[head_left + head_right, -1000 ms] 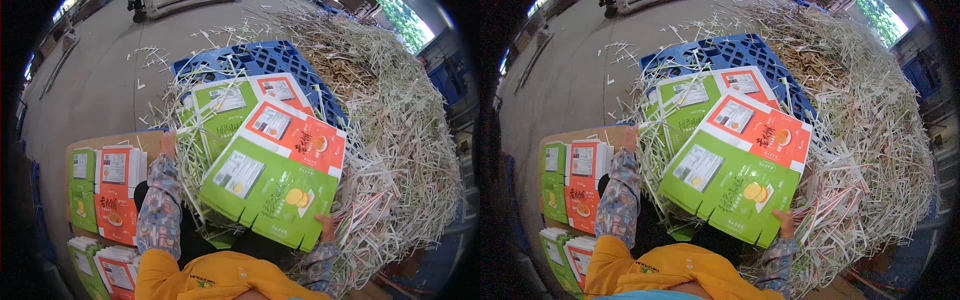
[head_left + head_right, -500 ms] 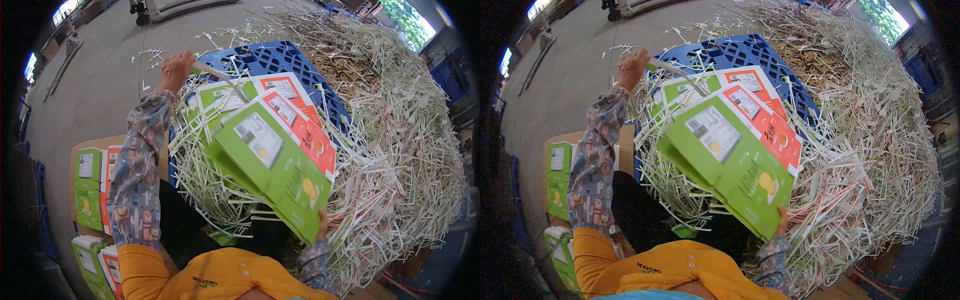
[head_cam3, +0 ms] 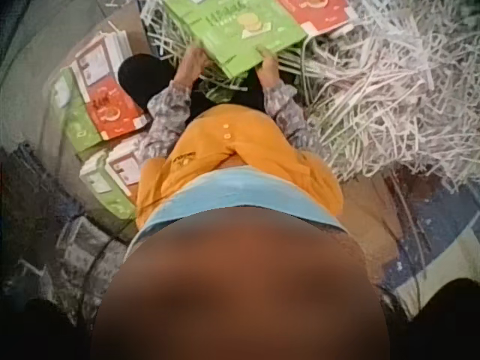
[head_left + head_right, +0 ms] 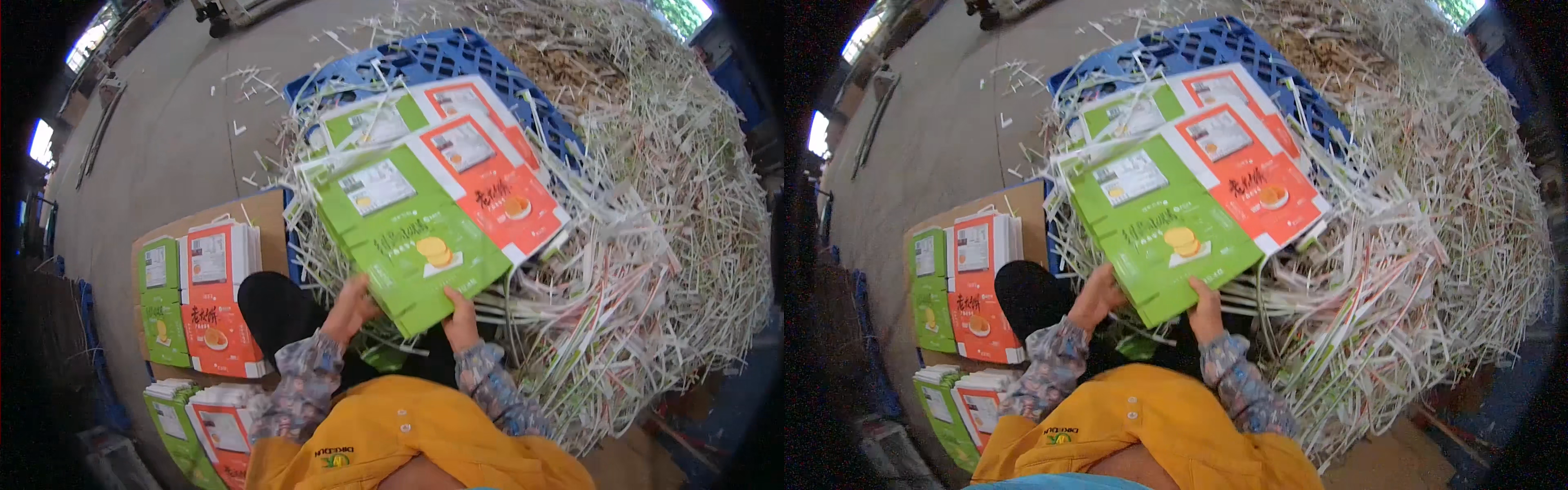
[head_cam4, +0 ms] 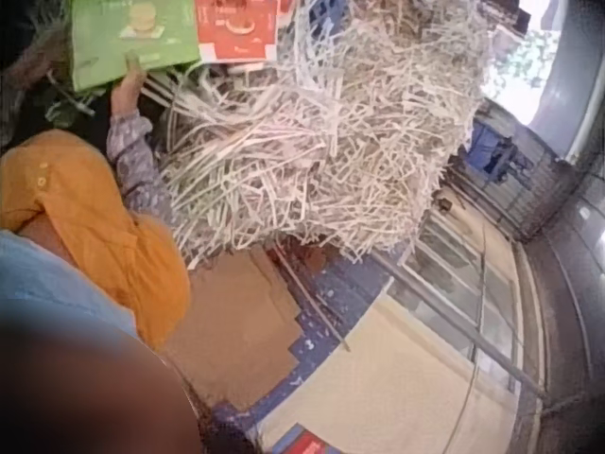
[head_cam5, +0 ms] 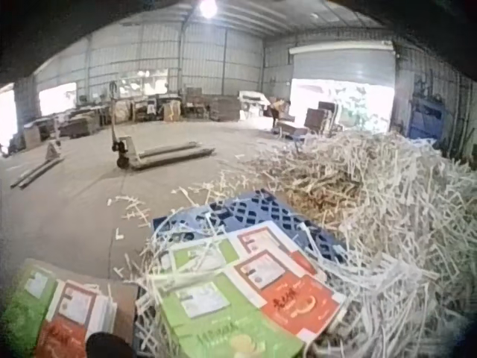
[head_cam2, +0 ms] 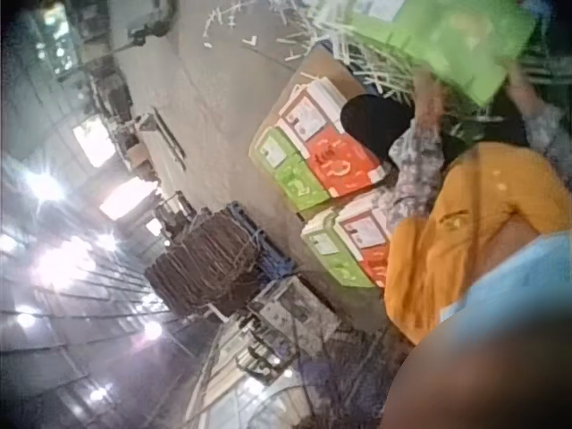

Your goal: Sorting and organizing flattened cardboard boxes for food products.

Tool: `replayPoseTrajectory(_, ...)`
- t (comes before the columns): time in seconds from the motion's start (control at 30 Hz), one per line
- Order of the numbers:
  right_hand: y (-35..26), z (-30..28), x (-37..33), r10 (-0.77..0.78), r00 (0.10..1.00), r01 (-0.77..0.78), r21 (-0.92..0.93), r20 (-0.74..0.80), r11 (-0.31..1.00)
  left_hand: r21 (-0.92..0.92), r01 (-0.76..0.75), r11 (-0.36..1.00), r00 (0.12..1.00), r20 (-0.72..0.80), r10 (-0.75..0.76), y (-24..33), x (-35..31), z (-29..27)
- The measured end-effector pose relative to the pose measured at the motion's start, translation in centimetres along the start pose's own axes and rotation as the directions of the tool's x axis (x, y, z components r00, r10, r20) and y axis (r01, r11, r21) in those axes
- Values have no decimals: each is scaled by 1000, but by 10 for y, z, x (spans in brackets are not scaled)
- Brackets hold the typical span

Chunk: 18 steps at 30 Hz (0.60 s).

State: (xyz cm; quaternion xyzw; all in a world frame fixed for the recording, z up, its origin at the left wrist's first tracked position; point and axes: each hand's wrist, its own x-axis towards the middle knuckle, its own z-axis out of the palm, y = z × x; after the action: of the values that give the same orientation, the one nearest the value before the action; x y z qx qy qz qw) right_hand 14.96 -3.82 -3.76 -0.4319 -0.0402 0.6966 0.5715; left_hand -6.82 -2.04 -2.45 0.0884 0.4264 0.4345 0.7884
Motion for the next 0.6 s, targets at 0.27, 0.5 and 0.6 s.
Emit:
replayPoseTrajectory(0.27,40,-26,7,-347,805,570,-791,482,222,-174,-46,984,957,-289,-6,-42,14,9)
replayPoseTrajectory(0.5,-24,6,-22,496,865,-353,-616,71,704,-32,-79,996,950,-305,65,-40,20,1)
replayPoseTrajectory(0.6,-83,-3,-35,48,998,-14,-655,34,755,-29,-104,994,961,-262,93,-35,15,-3)
